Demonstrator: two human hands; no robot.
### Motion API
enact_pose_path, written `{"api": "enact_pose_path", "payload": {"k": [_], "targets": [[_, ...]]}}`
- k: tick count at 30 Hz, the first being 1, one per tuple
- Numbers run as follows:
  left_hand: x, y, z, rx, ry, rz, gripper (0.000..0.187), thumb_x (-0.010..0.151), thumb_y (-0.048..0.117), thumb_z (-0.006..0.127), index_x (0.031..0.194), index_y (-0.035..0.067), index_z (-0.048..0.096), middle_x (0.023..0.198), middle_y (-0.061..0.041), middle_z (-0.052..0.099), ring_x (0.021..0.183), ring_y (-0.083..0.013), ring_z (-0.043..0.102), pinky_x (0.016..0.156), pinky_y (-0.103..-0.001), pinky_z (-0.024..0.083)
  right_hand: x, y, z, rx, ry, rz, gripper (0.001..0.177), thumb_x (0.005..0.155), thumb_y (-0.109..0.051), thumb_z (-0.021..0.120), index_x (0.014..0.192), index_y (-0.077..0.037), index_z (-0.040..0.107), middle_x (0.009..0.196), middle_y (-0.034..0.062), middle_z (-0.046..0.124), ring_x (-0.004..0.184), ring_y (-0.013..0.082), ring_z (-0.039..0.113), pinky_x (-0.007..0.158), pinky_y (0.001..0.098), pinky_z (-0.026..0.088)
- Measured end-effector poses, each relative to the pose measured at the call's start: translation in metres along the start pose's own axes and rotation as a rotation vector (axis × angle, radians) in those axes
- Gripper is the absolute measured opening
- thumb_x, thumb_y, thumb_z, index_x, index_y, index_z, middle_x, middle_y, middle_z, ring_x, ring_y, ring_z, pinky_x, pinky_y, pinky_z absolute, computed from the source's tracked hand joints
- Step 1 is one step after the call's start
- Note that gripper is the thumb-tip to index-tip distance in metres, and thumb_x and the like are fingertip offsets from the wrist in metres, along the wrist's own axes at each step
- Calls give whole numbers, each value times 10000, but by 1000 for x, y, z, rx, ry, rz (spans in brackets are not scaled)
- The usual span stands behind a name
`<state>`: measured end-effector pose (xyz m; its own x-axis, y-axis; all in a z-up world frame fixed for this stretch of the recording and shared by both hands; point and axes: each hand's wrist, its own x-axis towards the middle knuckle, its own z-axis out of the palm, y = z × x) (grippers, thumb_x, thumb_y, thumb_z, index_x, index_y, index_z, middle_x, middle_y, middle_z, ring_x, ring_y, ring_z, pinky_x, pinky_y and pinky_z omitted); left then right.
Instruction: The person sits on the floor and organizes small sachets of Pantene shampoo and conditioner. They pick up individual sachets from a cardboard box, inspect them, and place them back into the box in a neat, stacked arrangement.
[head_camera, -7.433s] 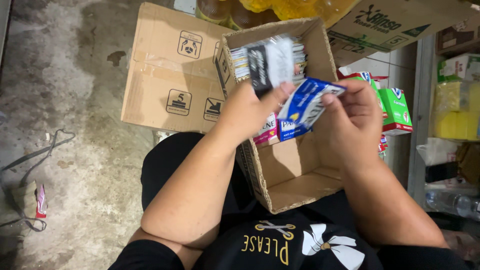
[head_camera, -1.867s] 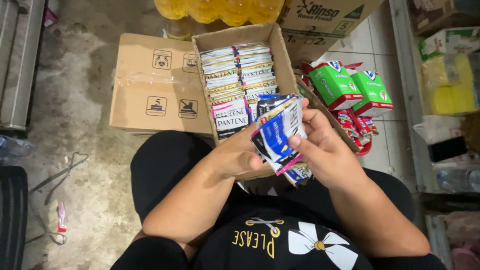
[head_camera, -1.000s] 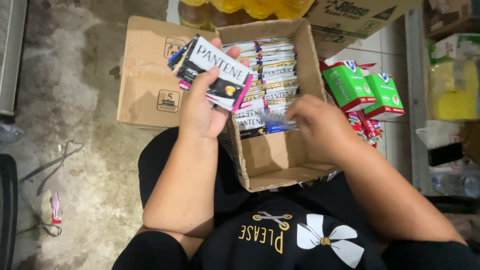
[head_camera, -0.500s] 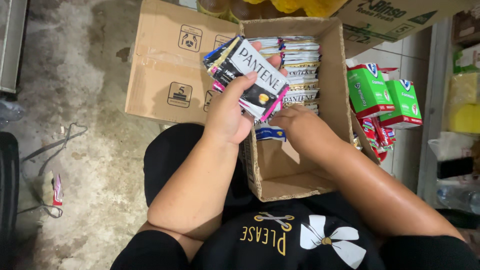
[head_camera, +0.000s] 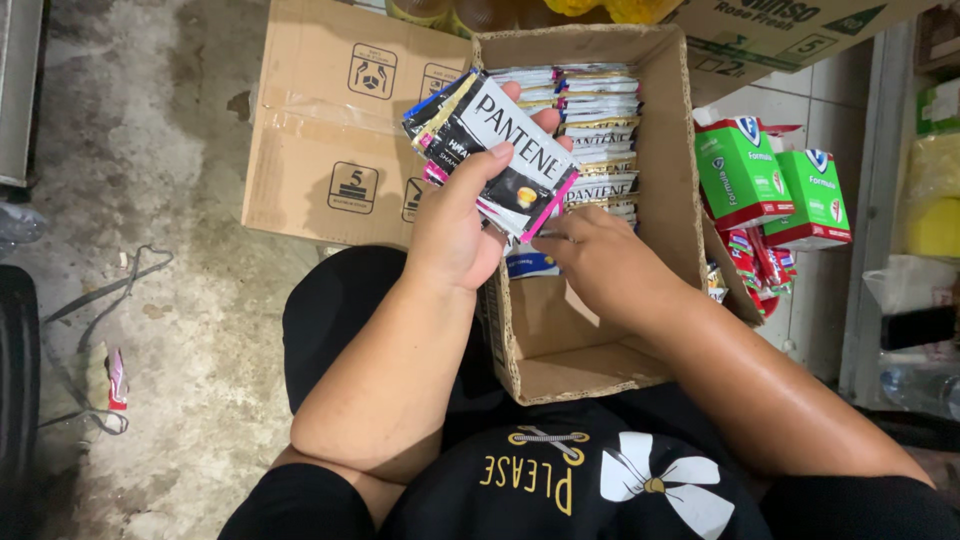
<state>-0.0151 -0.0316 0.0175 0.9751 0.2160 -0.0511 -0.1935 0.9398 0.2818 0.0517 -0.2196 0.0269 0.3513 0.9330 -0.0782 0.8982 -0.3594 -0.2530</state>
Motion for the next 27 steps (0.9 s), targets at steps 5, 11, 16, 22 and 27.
{"api": "enact_pose_path", "payload": {"k": [5,11,16,22,27], "targets": [[0,0,0,0,7,2,577,997,42,533,1560,27,405,1403,-265,594,1298,-413,607,1117,-538,515,-10,-13,-21,-30,-226,143,443,850,-103,617,1286,-152,680,1213,144,637,1119,359,590,948,478,471],[0,1,-2,-47,11,-17,584,991,56,537,1559,31,403,1413,-260,587,1319,-414,589,1134,-544,492,-7,-24,-5,-80,-403,99,546,855,-137,634,1396,-184,584,1249,144,598,1162,365,576,985,508,437],[1,1,-4,-51,5,-30,584,989,66,542,1555,36,401,1422,-257,577,1345,-416,572,1152,-541,480,-6,-18,5,-114,-398,126,747,764,-162,650,1500,-219,537,1313,138,579,1173,365,558,969,511,431],[1,0,-6,-56,-1,-49,580,956,37,560,1523,22,433,1388,-243,616,1305,-395,605,1102,-530,525,-17,-1,22,-78,-273,51,481,862,-117,659,1342,-145,631,1188,151,673,1098,342,639,922,492,483],[1,-11,-12,83,48,-85,450,984,-32,627,1424,-60,537,1320,-227,665,1211,-350,668,1025,-503,586,-16,4,-20,-38,141,439,143,998,-142,654,1092,-40,691,1040,164,709,979,357,681,864,446,537]]}}
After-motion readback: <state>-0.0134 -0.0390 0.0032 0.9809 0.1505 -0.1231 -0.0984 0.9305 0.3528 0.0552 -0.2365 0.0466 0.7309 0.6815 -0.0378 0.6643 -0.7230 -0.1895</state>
